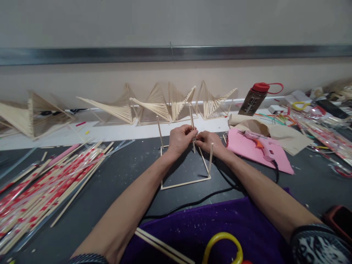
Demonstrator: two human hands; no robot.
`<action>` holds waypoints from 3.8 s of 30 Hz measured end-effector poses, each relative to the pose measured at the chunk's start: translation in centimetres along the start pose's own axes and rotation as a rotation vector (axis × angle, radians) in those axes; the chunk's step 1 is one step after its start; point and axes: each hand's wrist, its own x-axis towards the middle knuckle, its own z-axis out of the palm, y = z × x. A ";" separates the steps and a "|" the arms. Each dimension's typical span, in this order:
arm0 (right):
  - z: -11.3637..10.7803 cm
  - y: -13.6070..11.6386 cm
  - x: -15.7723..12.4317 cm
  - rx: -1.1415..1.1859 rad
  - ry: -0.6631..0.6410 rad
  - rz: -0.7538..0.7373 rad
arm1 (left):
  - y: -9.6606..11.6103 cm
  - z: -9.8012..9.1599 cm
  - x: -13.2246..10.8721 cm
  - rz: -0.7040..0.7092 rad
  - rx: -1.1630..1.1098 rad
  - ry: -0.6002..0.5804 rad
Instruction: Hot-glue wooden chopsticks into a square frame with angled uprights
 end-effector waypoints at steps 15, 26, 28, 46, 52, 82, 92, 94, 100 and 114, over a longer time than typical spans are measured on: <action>0.3 -0.4 0.3 -0.128 -0.032 -0.057 | 0.7 0.1 0.2 0.028 0.053 -0.016; 0.7 -0.9 0.0 -0.145 0.033 -0.039 | 0.8 0.4 0.0 0.044 0.096 0.000; 0.7 -1.0 0.1 -0.138 0.033 -0.022 | 0.7 0.3 0.0 0.044 0.106 0.001; 0.7 -1.1 0.2 -0.125 0.065 -0.036 | 1.0 0.4 0.5 0.010 0.130 -0.022; 0.8 -0.9 0.3 -0.124 0.068 -0.037 | 0.8 0.5 0.5 0.021 0.106 -0.019; -1.5 1.4 0.6 0.064 -0.023 -0.053 | 1.7 -1.8 -0.2 -0.122 -0.124 -0.080; -1.7 1.0 0.1 0.162 -0.019 -0.025 | 2.8 -4.4 -0.2 -0.202 -0.023 -0.230; -1.6 1.1 0.1 0.187 0.001 -0.030 | 3.3 -4.9 -0.3 -0.173 0.054 -0.266; -1.9 1.1 0.2 0.250 0.083 -0.037 | 6.0 -7.5 -1.2 -0.092 0.075 -0.305; -4.8 0.0 -0.7 0.549 0.157 0.060 | 10.1 -11.0 -3.2 0.098 -0.324 0.183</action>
